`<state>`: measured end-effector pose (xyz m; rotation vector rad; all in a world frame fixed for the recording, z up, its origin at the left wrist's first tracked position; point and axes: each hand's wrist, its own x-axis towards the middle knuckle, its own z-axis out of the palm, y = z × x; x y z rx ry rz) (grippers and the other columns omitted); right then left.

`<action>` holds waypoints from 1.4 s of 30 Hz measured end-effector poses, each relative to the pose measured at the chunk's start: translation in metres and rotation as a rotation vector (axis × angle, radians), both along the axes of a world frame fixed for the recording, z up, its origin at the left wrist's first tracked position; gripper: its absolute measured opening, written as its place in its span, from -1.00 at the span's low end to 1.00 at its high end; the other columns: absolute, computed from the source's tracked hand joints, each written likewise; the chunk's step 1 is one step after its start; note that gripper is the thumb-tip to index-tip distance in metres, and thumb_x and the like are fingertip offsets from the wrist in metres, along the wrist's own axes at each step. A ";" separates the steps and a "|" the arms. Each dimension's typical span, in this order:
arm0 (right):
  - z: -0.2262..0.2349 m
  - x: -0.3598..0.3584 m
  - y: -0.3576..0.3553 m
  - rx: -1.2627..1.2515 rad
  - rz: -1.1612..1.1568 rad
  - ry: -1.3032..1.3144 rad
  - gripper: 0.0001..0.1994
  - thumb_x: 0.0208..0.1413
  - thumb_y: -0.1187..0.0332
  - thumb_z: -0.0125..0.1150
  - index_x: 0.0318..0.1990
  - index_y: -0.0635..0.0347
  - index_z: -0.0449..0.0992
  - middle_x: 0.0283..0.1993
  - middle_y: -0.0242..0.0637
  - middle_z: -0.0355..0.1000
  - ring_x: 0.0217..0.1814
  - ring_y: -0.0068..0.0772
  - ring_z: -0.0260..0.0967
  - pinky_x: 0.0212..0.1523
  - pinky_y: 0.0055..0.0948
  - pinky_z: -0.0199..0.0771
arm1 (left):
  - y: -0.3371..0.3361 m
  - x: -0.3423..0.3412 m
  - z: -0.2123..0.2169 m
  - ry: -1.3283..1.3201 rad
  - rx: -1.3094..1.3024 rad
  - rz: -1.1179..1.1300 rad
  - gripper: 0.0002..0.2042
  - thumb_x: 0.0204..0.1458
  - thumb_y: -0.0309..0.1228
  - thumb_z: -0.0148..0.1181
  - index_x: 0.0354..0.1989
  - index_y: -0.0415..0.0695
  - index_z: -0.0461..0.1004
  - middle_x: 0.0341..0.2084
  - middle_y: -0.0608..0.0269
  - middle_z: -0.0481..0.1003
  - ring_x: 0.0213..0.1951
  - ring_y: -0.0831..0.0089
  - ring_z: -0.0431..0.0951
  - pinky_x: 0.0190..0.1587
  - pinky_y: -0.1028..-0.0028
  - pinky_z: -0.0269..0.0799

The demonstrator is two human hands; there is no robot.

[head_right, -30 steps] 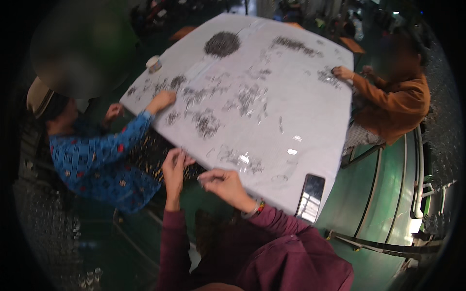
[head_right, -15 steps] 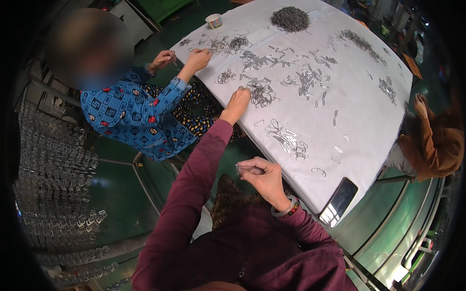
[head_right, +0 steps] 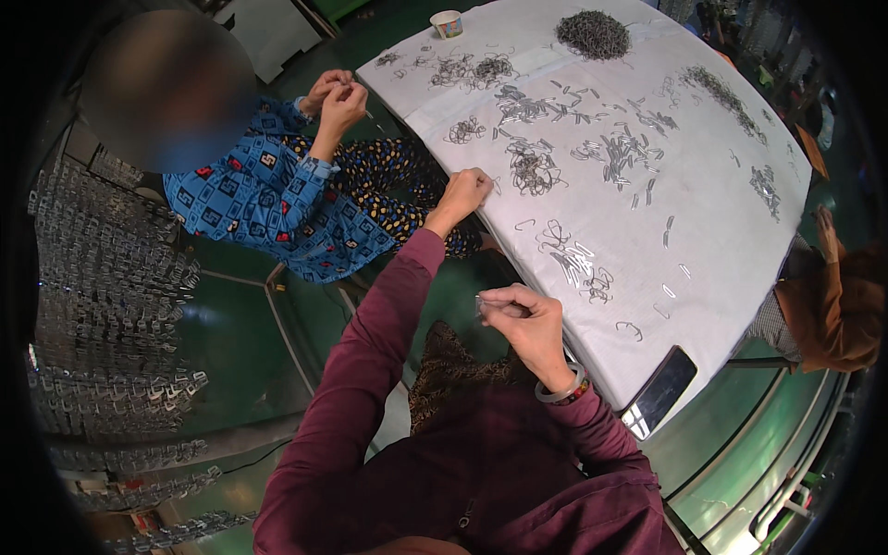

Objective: The person sits at a table and repeatedly picks up small metal clips and fasteners, then links them together by hand. They occasionally reach up to hang the assembled chain onto a nearby metal rack. Two other people at the table perform similar assembly work.

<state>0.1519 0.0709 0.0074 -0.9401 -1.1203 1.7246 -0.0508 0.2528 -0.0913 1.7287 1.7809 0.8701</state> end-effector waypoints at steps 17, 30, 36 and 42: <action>-0.001 -0.002 0.009 0.012 -0.056 -0.008 -0.84 -0.06 0.67 0.18 -0.27 0.41 0.56 -0.34 -0.25 0.50 -0.37 -0.57 0.46 -0.31 -0.66 0.48 | -0.045 0.014 0.053 -0.826 -0.161 -0.009 -0.82 0.07 -0.49 0.12 -0.28 -0.43 0.44 -0.42 0.10 0.51 -0.40 0.41 0.57 -0.30 0.50 0.56; -0.001 -0.005 0.002 0.204 -0.181 0.021 -0.81 -0.05 0.63 0.21 -0.23 0.34 0.57 -0.30 -0.34 0.48 -0.35 -0.66 0.40 -0.32 -0.69 0.40 | -0.209 0.072 0.113 -0.340 0.363 0.036 -0.93 0.06 -0.60 0.12 -0.29 -0.31 0.41 -0.23 0.14 0.44 -0.19 0.49 0.44 -0.09 0.52 0.36; 0.009 0.028 0.013 0.657 -0.298 -0.307 -0.74 -0.10 0.58 0.29 -0.18 0.19 0.59 -0.33 -0.27 0.47 -0.27 -0.45 0.41 -0.25 -0.57 0.38 | -0.203 0.082 0.113 -0.738 0.344 0.040 -0.93 0.15 -0.59 -0.03 -0.23 -0.30 0.35 -0.25 0.09 0.48 -0.19 0.51 0.46 -0.06 0.54 0.36; -0.063 0.211 0.082 0.770 -0.272 -1.201 -0.76 -0.15 0.50 0.24 -0.23 0.22 0.59 -0.34 -0.10 0.46 -0.25 -0.10 0.36 -0.15 -0.28 0.39 | -0.207 0.073 0.124 -0.573 0.320 0.066 -0.89 0.10 -0.69 -0.08 -0.26 -0.34 0.38 -0.32 0.07 0.48 -0.24 0.40 0.47 -0.08 0.46 0.42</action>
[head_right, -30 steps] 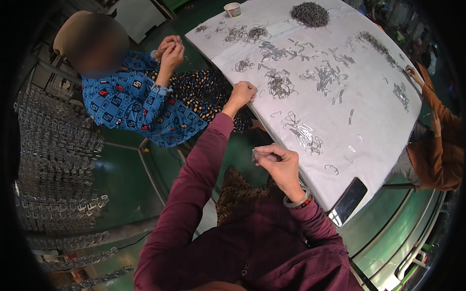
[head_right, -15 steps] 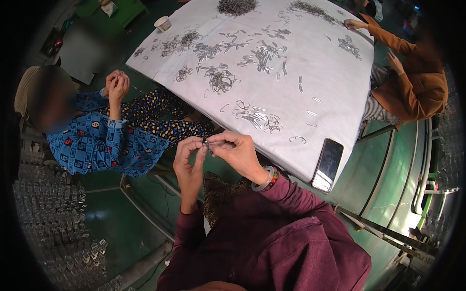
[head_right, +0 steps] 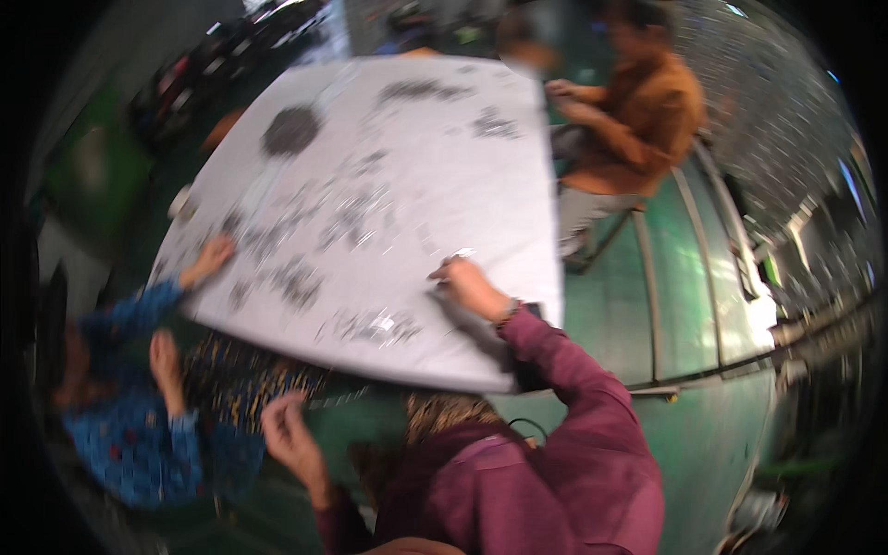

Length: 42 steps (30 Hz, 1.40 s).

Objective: The person sits at a table and repeatedly picks up small metal clips and fasteners, then links them together by hand. They occasionally reach up to hang the assembled chain onto a nearby metal rack. Two other people at the table perform similar assembly work.

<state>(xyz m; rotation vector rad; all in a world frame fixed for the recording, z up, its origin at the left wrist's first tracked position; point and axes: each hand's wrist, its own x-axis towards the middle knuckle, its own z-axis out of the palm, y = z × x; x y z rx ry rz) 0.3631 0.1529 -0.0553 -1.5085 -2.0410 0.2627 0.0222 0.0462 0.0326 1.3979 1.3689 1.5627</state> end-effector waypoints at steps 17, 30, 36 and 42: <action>0.058 -0.147 -0.033 -0.511 0.312 0.928 -0.77 -0.06 0.59 0.18 -0.19 0.34 0.56 -0.38 -0.22 0.54 -0.40 -0.49 0.48 -0.28 -0.53 0.51 | -0.008 -0.016 -0.034 -0.023 -0.015 -0.168 -0.95 0.11 -0.66 -0.05 -0.28 -0.31 0.33 -0.34 0.09 0.44 -0.29 0.42 0.46 -0.14 0.47 0.41; 0.071 -0.226 -0.082 -0.571 0.289 1.299 -0.78 -0.07 0.74 0.15 -0.21 0.48 0.51 -0.31 -0.17 0.49 -0.36 -0.51 0.47 -0.30 -0.60 0.53 | -0.023 -0.033 -0.047 0.206 -0.063 -0.074 -0.89 0.00 -0.60 0.17 -0.28 -0.25 0.42 -0.31 0.14 0.51 -0.26 0.35 0.52 -0.21 0.46 0.42; 0.068 -0.214 -0.086 -0.618 0.351 1.271 -0.79 -0.07 0.70 0.17 -0.23 0.35 0.56 -0.30 -0.24 0.49 -0.31 -0.49 0.50 -0.29 -0.57 0.54 | 0.073 -0.049 -0.062 0.074 -0.191 0.001 -0.77 0.14 -0.51 -0.13 -0.22 -0.32 0.49 -0.29 0.06 0.54 -0.25 0.33 0.54 -0.15 0.46 0.42; 0.056 -0.217 -0.076 -0.679 0.472 1.394 -0.78 -0.10 0.61 0.20 -0.23 0.40 0.54 -0.38 -0.25 0.48 -0.39 -0.55 0.45 -0.36 -0.59 0.49 | 0.195 -0.065 -0.134 0.980 -0.148 0.094 -0.83 0.00 -0.42 0.15 -0.40 -0.32 0.53 -0.43 -0.10 0.49 -0.36 -0.05 0.48 -0.28 0.15 0.38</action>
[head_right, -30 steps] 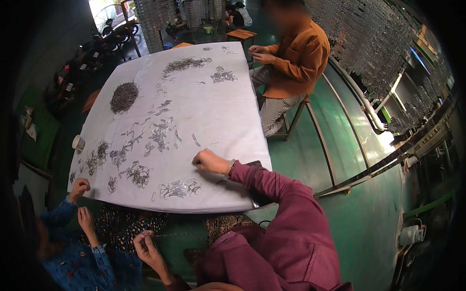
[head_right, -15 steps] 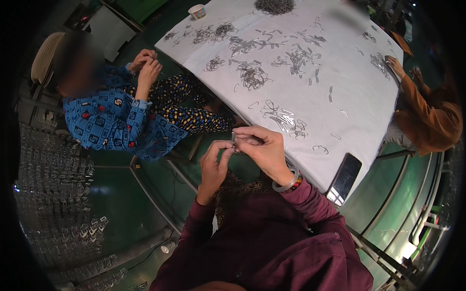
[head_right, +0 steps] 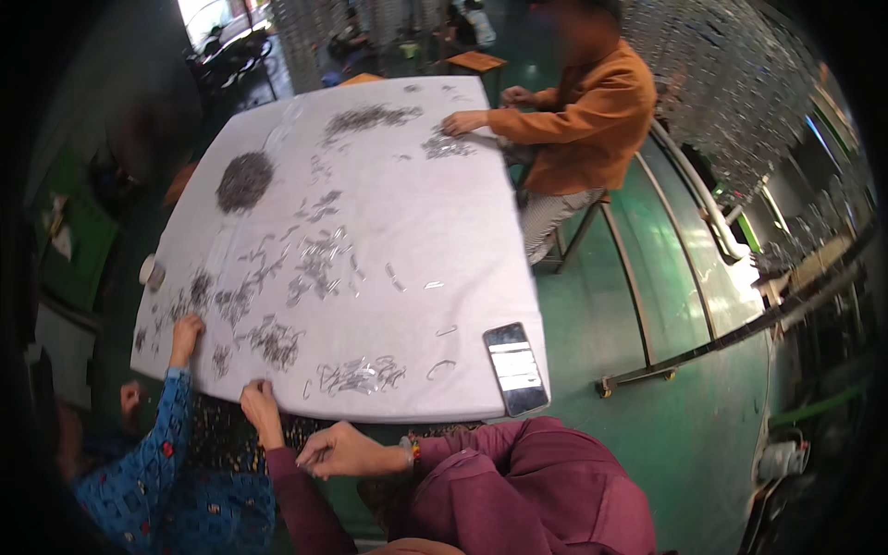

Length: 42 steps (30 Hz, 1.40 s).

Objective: The person sits at a table and repeatedly picks up small metal clips and fasteners, then links them together by hand. They occasionally reach up to hang the assembled chain onto a nearby metal rack. Two other people at the table perform similar assembly work.

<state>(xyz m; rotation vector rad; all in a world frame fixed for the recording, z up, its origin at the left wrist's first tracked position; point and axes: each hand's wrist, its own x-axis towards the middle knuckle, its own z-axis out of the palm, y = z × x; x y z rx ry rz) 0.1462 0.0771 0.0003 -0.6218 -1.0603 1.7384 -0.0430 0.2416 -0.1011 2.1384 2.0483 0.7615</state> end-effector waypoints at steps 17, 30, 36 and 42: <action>-0.002 0.008 0.004 -0.004 -0.113 -0.044 -0.75 -0.06 0.67 0.15 -0.17 0.38 0.53 -0.29 -0.27 0.45 -0.28 -0.56 0.41 -0.25 -0.58 0.47 | -0.153 0.039 0.129 -1.164 0.011 -0.115 -0.92 0.15 -0.54 -0.01 -0.27 -0.29 0.39 -0.36 0.21 0.44 -0.38 0.57 0.42 -0.29 0.57 0.44; 0.015 0.007 -0.013 -0.016 -0.216 -0.093 -0.79 -0.01 0.64 0.13 -0.18 0.40 0.54 -0.28 -0.30 0.46 -0.34 -0.63 0.43 -0.29 -0.68 0.44 | -0.205 0.061 0.131 -0.878 0.118 -0.214 -0.95 0.09 -0.59 0.08 -0.31 -0.31 0.43 -0.22 0.19 0.39 -0.17 0.50 0.38 -0.07 0.53 0.32; 0.004 0.008 -0.009 0.088 -0.229 -0.188 -0.76 -0.05 0.64 0.19 -0.17 0.27 0.57 -0.35 -0.37 0.44 -0.37 -0.68 0.35 -0.34 -0.68 0.37 | -0.195 0.065 0.117 -0.876 0.129 -0.186 -0.93 0.11 -0.57 0.07 -0.26 -0.30 0.40 -0.18 0.15 0.41 -0.16 0.51 0.40 -0.06 0.53 0.32; 0.005 0.067 0.024 0.326 -0.382 -0.511 -0.74 0.02 0.54 0.16 -0.10 0.20 0.56 -0.39 -0.27 0.47 -0.37 -0.54 0.37 -0.34 -0.56 0.36 | -0.195 0.070 0.122 -1.120 0.062 -0.114 -0.93 0.15 -0.57 0.02 -0.24 -0.30 0.37 -0.30 0.13 0.49 -0.20 0.51 0.46 -0.04 0.52 0.34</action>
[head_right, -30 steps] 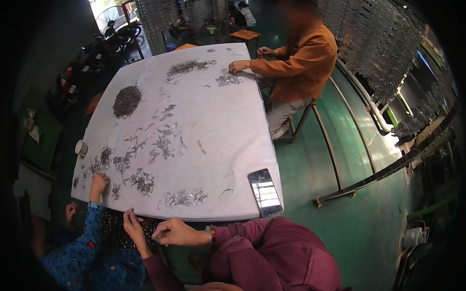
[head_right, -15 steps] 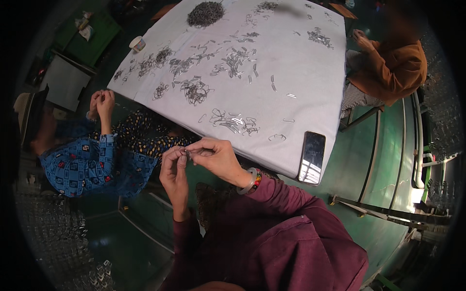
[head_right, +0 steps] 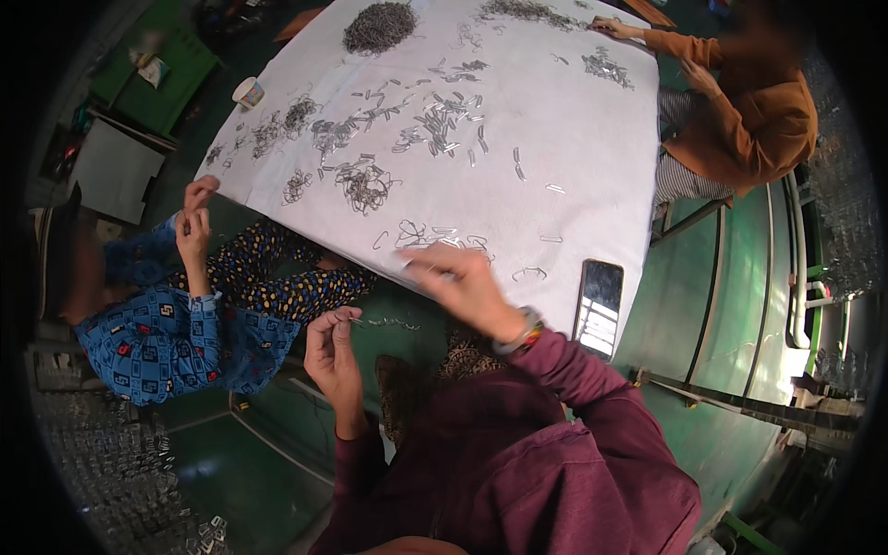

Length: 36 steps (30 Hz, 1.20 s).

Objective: The person sits at a table and repeatedly picks up small metal clips and fasteners, then links them together by hand. They occasionally reach up to hang the assembled chain onto a nearby metal rack. Two other people at the table perform similar assembly work.

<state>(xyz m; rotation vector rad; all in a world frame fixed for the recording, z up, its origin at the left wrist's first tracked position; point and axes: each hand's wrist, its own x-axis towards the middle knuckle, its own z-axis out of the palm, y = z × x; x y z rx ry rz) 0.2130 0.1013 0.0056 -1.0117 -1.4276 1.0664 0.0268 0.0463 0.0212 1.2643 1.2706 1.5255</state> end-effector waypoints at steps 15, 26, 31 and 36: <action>-0.079 0.177 0.094 0.074 -0.284 -0.884 -0.76 -0.21 0.61 0.07 -0.30 0.34 0.54 -0.47 0.01 0.42 -0.45 -0.08 0.41 -0.34 -0.27 0.42 | 0.014 -0.012 -0.011 0.035 0.061 -0.109 -0.95 0.12 -0.64 0.02 -0.27 -0.28 0.37 -0.30 0.15 0.47 -0.21 0.45 0.50 -0.09 0.49 0.40; 0.031 -0.041 0.003 -0.171 0.273 0.090 -0.79 0.00 0.65 0.16 -0.17 0.39 0.55 -0.33 -0.24 0.45 -0.35 -0.49 0.49 -0.26 -0.63 0.45 | 0.008 -0.022 -0.005 0.331 0.101 -0.099 -0.92 0.01 -0.59 0.15 -0.31 -0.25 0.45 -0.40 0.17 0.50 -0.34 0.36 0.52 -0.29 0.48 0.41; 0.029 -0.051 -0.003 -0.197 0.261 0.071 -0.81 -0.02 0.66 0.19 -0.21 0.40 0.56 -0.35 -0.22 0.49 -0.36 -0.52 0.49 -0.29 -0.65 0.47 | 0.007 -0.030 -0.017 0.387 0.080 -0.085 -0.95 0.05 -0.59 0.13 -0.32 -0.26 0.43 -0.37 0.19 0.51 -0.30 0.44 0.54 -0.25 0.51 0.42; 0.013 -0.058 -0.002 -0.264 0.201 0.203 -0.84 -0.03 0.68 0.20 -0.24 0.43 0.56 -0.34 -0.22 0.50 -0.38 -0.53 0.48 -0.33 -0.65 0.48 | 0.009 -0.033 -0.031 0.468 0.078 -0.070 -0.93 0.03 -0.61 0.13 -0.31 -0.25 0.42 -0.34 0.17 0.51 -0.25 0.39 0.53 -0.21 0.49 0.43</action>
